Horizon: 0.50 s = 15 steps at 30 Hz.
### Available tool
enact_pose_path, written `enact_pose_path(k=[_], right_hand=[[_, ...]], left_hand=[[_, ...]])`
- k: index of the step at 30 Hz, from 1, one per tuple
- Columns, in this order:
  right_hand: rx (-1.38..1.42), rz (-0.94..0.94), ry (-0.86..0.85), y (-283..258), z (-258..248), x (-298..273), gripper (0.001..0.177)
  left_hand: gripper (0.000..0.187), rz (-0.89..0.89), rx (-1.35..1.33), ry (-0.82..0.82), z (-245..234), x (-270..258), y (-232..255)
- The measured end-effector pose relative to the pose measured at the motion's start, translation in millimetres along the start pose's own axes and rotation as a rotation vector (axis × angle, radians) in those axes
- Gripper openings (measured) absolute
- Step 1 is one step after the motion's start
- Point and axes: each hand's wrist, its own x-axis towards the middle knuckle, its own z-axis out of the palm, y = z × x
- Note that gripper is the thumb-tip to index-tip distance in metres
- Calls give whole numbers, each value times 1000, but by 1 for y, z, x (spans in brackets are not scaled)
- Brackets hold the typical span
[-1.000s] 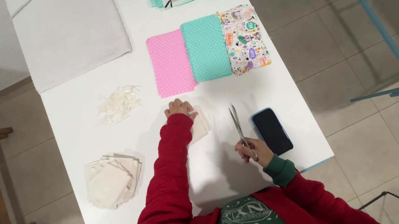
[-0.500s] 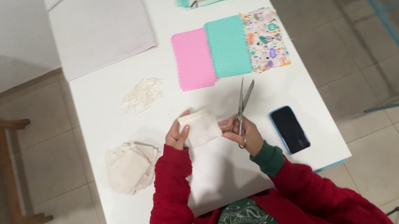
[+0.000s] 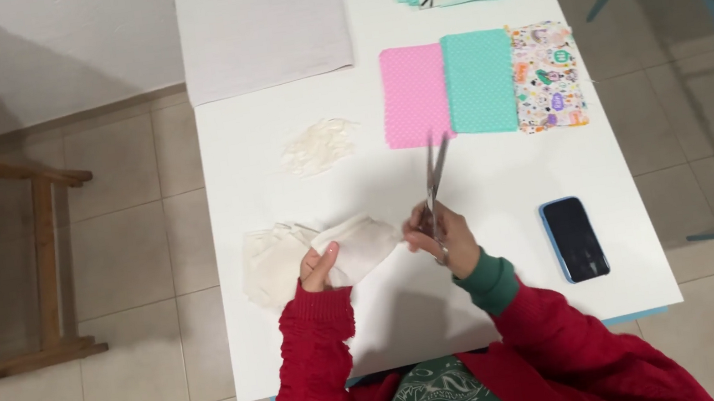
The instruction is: Cutting pieces of white lining fabric into rectangles using scissors.
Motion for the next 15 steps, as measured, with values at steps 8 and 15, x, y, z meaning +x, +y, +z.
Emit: enact_pose_path(k=[8,15], right_hand=[[-219,35,-482,-4,13,-44,53],[-289,-1,-445,-12,24,-38,45]], left_hand=[[36,-21,92,56,43,-25,88],[43,-69,96,65,27,-13,88]])
